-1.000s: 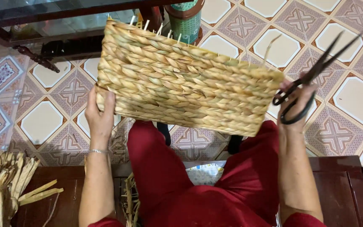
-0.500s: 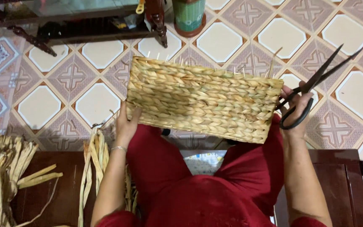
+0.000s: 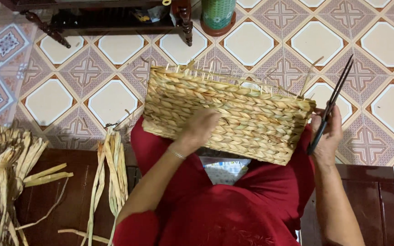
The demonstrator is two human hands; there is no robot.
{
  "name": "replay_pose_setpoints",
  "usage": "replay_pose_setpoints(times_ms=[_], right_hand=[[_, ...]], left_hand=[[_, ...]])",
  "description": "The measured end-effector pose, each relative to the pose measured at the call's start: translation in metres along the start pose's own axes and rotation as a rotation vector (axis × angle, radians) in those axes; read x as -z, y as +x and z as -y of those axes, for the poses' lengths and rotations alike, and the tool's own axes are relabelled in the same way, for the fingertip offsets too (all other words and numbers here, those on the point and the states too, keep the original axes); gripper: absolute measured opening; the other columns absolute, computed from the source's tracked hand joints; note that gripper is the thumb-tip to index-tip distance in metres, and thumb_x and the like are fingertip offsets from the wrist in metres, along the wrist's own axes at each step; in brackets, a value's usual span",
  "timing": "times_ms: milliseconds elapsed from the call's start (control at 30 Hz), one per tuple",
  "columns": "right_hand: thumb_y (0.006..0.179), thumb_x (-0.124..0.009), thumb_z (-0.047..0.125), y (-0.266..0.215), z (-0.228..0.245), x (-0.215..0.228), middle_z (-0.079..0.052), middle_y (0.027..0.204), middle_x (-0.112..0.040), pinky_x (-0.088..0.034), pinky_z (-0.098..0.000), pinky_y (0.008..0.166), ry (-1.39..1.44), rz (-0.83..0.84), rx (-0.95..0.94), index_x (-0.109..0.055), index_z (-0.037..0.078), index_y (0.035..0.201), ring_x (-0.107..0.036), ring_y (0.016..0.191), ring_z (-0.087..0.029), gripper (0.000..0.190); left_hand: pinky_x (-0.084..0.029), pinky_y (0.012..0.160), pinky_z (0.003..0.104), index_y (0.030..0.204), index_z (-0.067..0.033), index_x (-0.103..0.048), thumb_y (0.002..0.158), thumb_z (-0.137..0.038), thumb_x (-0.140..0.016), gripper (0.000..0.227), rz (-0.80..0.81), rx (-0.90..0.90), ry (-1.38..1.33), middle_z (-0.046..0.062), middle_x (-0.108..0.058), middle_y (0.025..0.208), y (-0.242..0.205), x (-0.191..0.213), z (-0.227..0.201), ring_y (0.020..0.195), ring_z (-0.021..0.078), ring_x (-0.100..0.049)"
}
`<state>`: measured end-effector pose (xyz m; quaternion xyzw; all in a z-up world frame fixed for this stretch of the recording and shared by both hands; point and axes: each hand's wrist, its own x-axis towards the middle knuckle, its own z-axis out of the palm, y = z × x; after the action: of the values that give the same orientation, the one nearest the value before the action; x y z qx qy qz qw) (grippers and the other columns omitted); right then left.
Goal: The person weaves dried fibers along the rim of a woven basket by hand and then trims protruding fibers from the basket using scissors.
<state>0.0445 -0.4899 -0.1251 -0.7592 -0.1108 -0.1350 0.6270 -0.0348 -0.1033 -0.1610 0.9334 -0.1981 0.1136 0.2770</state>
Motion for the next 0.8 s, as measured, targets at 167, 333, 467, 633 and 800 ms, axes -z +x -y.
replay_pose_setpoints(times_ms=[167,333,467,633,800], right_hand=[[0.104,-0.068,0.018,-0.016,0.055,0.005,-0.009,0.107,-0.059,-0.050,-0.0276,0.077,-0.374,0.075,0.103,-0.052,0.000,0.151,-0.058,0.091,-0.014,0.052],[0.088,-0.080,0.044,-0.035,0.029,0.020,-0.005,0.089,-0.065,-0.053,-0.0324,0.069,-0.752,0.300,0.369,-0.065,0.007,0.139,-0.061,0.077,-0.014,0.065],[0.076,-0.082,0.050,-0.040,0.033,0.002,-0.005,0.072,-0.056,-0.043,-0.0374,0.054,-0.995,0.526,0.527,-0.067,0.013,0.131,-0.051,0.062,-0.019,0.068],[0.070,-0.079,0.041,-0.031,0.062,-0.028,-0.007,0.079,-0.053,-0.041,-0.0408,0.063,-0.989,0.572,0.718,-0.067,0.015,0.130,-0.053,0.074,-0.025,0.067],[0.072,-0.082,0.036,-0.018,0.072,-0.048,-0.007,0.080,-0.050,-0.041,-0.0405,0.065,-0.989,0.544,0.770,-0.065,0.017,0.132,-0.053,0.075,-0.026,0.066]], left_hand=[[-0.048,0.077,0.036,0.108,-0.0084,-0.066,0.085,-0.003,-0.065,0.024,-0.284,-0.233,0.201,0.007,-0.058,0.096,0.025,0.031,-0.055,0.091,0.0234,-0.058],[-0.050,0.078,0.032,0.103,-0.0094,-0.064,0.097,-0.009,-0.065,0.006,-0.273,-0.266,0.240,0.005,-0.060,0.096,0.018,-0.029,-0.001,0.091,0.0202,-0.060],[-0.054,0.085,0.033,0.105,-0.0064,-0.062,0.103,-0.014,-0.060,0.008,-0.196,-0.044,-0.082,0.005,-0.059,0.101,0.018,-0.022,0.008,0.092,0.0194,-0.061],[-0.053,0.073,0.033,0.100,-0.0070,-0.066,0.101,-0.017,-0.063,0.011,-0.146,0.134,-0.213,0.005,-0.057,0.095,0.025,0.021,-0.012,0.083,0.0177,-0.061],[-0.052,0.079,0.032,0.099,-0.0067,-0.069,0.097,-0.014,-0.067,0.008,-0.239,0.153,-0.337,0.003,-0.051,0.097,0.025,0.025,-0.016,0.089,0.0160,-0.059]])
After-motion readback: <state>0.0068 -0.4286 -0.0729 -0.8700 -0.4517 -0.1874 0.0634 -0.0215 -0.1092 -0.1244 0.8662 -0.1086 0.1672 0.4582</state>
